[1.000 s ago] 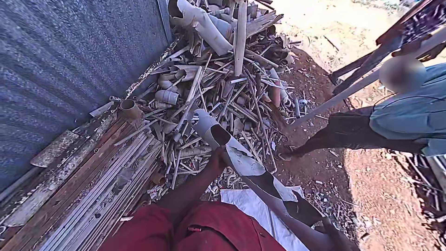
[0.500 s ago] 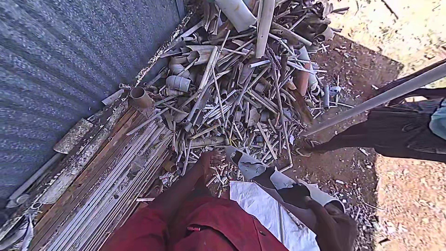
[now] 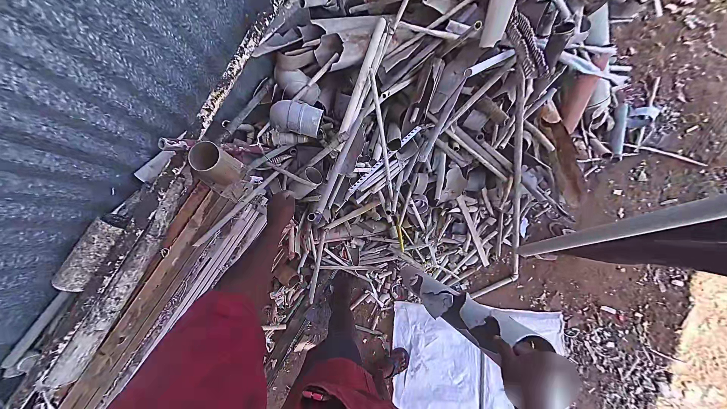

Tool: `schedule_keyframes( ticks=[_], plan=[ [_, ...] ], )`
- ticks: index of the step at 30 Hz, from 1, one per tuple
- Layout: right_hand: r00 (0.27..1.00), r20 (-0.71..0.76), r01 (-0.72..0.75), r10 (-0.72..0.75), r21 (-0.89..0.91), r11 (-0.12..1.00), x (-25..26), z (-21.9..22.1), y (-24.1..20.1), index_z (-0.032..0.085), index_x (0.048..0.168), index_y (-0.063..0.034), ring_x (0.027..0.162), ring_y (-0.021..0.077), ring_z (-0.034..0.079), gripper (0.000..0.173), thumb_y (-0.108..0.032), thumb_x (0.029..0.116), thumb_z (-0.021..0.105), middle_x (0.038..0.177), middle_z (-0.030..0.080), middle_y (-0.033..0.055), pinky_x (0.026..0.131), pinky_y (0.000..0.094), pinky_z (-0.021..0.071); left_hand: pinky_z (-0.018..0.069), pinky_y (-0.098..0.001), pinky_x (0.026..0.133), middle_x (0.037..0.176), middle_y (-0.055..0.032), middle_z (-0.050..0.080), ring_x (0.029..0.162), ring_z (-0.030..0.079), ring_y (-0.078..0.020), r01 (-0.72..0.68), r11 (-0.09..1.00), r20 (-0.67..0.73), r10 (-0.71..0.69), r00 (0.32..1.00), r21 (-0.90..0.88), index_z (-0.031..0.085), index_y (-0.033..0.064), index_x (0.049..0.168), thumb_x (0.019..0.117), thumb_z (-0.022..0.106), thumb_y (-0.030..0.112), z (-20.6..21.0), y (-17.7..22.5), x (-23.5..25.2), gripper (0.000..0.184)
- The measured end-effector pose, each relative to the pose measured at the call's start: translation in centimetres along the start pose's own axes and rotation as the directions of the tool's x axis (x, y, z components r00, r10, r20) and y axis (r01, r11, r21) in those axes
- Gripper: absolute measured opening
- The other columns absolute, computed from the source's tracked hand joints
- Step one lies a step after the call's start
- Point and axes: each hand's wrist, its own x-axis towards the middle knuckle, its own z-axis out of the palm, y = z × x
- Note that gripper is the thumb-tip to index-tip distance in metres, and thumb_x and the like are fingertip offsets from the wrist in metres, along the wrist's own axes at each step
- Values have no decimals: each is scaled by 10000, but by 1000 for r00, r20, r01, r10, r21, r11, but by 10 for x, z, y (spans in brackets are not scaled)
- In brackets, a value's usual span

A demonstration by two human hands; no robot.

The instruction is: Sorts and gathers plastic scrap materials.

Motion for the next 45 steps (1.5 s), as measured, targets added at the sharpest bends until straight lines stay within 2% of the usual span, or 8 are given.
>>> schedule_keyframes(
  ticks=[7, 13, 20, 25, 32, 35, 39, 45],
  plan=[
    [990, -79, -102, 119, 194, 976, 22, 69, -23, 618, 916, 188, 872, 328, 588, 341, -150, 962, 625, 890, 621, 297, 861, 527, 459, 430, -701, 1039, 1362, -289, 597, 1315, 531, -493, -209, 871, 268, 93, 959, 445, 638, 9, 1324, 1010, 543, 122, 42, 36, 121, 347],
    [962, -245, -45, 119, 289, 956, 33, 97, -1, 676, 1005, 170, 963, 81, 673, 267, -79, 917, 634, 987, 704, 219, 934, 232, 512, 344, -602, 1173, 1467, -204, 553, 1424, 435, -434, -501, 524, 365, 346, 864, 688, 656, 79, 1338, 1015, 510, 23, 85, 19, 190, 359],
    [962, -156, -186, 225, 232, 955, 43, 100, -17, 626, 1088, 199, 976, 154, 626, 341, -123, 983, 587, 1038, 660, 292, 944, 330, 492, 290, -608, 1210, 1310, -215, 640, 1425, 424, -427, -589, 254, 489, 361, 794, 767, 692, -37, 1179, 961, 564, -53, 102, 2, 203, 253],
    [968, -214, -89, 127, 179, 980, 52, 113, -38, 645, 881, 164, 758, 201, 612, 336, -163, 945, 594, 798, 640, 233, 778, 402, 503, 97, -548, 1297, 1193, -147, 716, 1469, 396, -378, -632, 251, 557, 311, 770, 733, 728, 63, 1161, 953, 608, -3, 83, -10, 200, 248],
    [971, -202, -100, 131, 154, 983, 64, 106, -51, 617, 812, 146, 735, 271, 589, 368, -194, 950, 587, 757, 610, 245, 752, 490, 467, 128, -573, 1285, 1127, -186, 715, 1189, 631, -383, -728, 139, 670, 305, 676, 671, 699, 15, 1190, 950, 648, 24, 39, -30, 178, 245],
    [971, -198, -107, 134, 143, 984, 62, 108, -48, 599, 788, 128, 737, 294, 583, 393, -227, 955, 582, 743, 595, 235, 743, 514, 455, 78, -626, 1266, 1171, -144, 722, 1199, 640, -354, -706, 203, 688, 160, 708, 679, 636, 110, 1353, 802, 816, 247, 40, -27, 174, 596],
    [963, -238, -91, 124, 147, 985, 57, 115, -42, 569, 726, 96, 680, 228, 554, 391, -236, 929, 601, 685, 562, 181, 705, 462, 449, 41, -653, 1250, 1301, -166, 682, 1304, 588, -341, -622, 330, 655, 16, 755, 709, 581, 104, 1438, 856, 686, 567, 71, -18, 164, 750],
    [963, -234, -97, 131, 152, 984, 51, 113, -40, 585, 750, 117, 692, 231, 550, 380, -210, 943, 607, 695, 566, 190, 717, 455, 445, 123, -542, 1286, 1323, -172, 660, 1374, 521, -337, -549, 394, 562, 93, 822, 737, 670, 6, 1268, 971, 634, 188, 88, -31, 138, 351]
  ],
)
